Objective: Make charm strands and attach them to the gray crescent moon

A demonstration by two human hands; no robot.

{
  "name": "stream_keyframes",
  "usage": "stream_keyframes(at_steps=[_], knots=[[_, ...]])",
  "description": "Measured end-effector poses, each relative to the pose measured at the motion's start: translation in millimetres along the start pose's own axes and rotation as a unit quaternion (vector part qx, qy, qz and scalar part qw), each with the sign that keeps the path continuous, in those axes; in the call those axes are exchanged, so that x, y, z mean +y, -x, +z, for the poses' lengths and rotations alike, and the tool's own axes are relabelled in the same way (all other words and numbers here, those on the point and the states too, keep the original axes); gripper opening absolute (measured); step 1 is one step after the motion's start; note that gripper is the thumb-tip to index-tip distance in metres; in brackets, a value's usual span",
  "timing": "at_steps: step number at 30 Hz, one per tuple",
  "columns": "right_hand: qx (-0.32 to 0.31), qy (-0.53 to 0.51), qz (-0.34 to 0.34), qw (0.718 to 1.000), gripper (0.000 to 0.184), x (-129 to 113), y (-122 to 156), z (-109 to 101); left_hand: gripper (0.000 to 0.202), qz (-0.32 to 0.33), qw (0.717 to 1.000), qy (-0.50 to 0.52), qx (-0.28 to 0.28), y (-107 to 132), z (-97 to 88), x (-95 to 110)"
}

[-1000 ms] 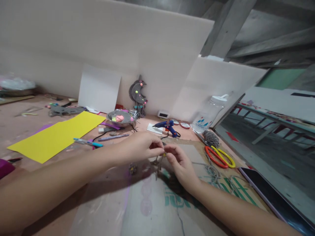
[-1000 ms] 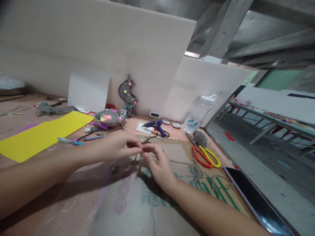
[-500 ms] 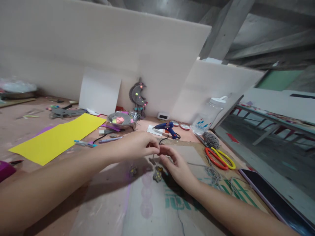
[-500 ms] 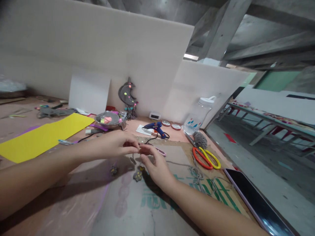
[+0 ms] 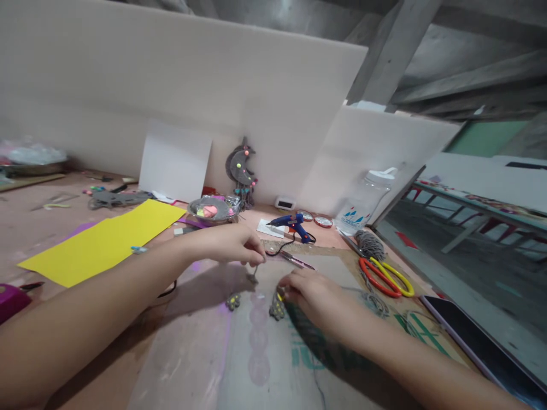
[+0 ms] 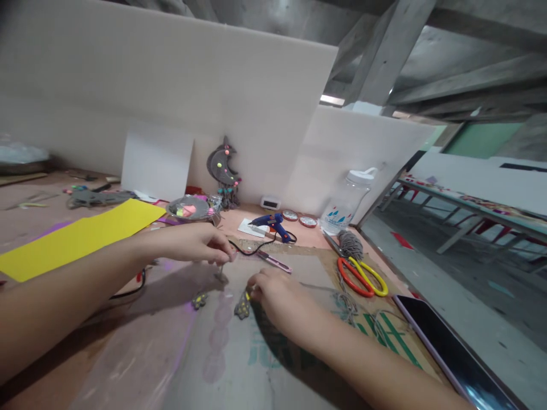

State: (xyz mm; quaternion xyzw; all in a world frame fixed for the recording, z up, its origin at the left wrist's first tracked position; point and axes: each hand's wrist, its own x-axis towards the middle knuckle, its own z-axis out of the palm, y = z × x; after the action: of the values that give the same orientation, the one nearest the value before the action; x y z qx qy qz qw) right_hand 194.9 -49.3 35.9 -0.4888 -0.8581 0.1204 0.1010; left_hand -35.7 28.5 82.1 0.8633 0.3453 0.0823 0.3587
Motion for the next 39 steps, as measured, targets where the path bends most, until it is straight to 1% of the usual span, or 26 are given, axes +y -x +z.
stream_keyframes(at_steps=[2, 4, 6, 8, 12, 15, 18, 21, 24, 27, 30, 34, 37, 39], knots=[[-0.031, 0.015, -0.004, 0.999, 0.018, -2.6, 1.9, -3.2, 0.031, 0.002, 0.998, 0.057, -0.036, -5.1, 3.2, -5.9], [-0.036, 0.023, -0.004, 0.999, 0.016, -4.2, 2.2, -2.5, 0.029, -0.012, 0.998, 0.059, -0.037, -12.0, 8.8, -15.5], [-0.028, 0.019, -0.004, 0.999, 0.016, -5.0, 1.5, -0.4, 0.023, -0.012, 1.0, 0.005, -0.011, -18.6, 15.7, -25.8], [-0.027, 0.005, -0.003, 1.0, 0.015, -5.3, 0.4, 1.0, 0.019, -0.014, 1.0, -0.019, 0.017, -22.8, 22.1, -33.6], [-0.042, -0.036, 0.024, 0.998, 0.012, -5.1, -1.4, 0.8, 0.018, -0.014, 0.997, -0.046, 0.055, -23.1, 27.9, -37.6], [-0.048, -0.064, 0.037, 0.996, 0.008, -2.7, -2.0, 1.0, 0.023, -0.019, 0.993, -0.067, 0.092, -19.6, 24.6, -31.6], [-0.041, -0.077, 0.037, 0.995, 0.006, -1.4, -2.3, -0.1, 0.028, -0.01, 0.991, -0.074, 0.112, -15.3, 20.6, -18.2], [-0.012, -0.074, 0.045, 0.996, 0.005, -5.5, -1.5, -6.8, 0.031, 0.035, 0.994, -0.05, 0.086, -10.6, 22.7, 0.1], [0.026, -0.062, 0.04, 0.997, 0.006, -12.8, 1.4, -16.8, 0.033, 0.062, 0.997, 0.004, 0.051, -6.2, 29.8, 16.1], [0.077, -0.058, 0.007, 0.995, 0.01, -17.4, 5.3, -23.5, 0.028, 0.062, 0.995, 0.039, 0.065, -2.7, 33.9, 25.5], [0.11, -0.066, -0.01, 0.992, 0.014, -17.0, 6.9, -24.7, 0.023, 0.053, 0.995, 0.031, 0.079, -0.3, 32.9, 29.4], [0.111, -0.089, -0.001, 0.99, 0.015, -12.0, 2.1, -23.0, 0.022, 0.066, 0.994, -0.038, 0.073, 0.5, 32.3, 29.3], [0.12, -0.136, 0.004, 0.983, 0.013, -9.0, -3.1, -24.1, 0.022, 0.056, 0.991, -0.083, 0.087, -1.4, 35.2, 24.7], [0.135, -0.173, 0.009, 0.976, 0.015, -8.2, -4.9, -26.8, 0.024, 0.046, 0.989, -0.096, 0.102, -3.5, 37.7, 20.2]])
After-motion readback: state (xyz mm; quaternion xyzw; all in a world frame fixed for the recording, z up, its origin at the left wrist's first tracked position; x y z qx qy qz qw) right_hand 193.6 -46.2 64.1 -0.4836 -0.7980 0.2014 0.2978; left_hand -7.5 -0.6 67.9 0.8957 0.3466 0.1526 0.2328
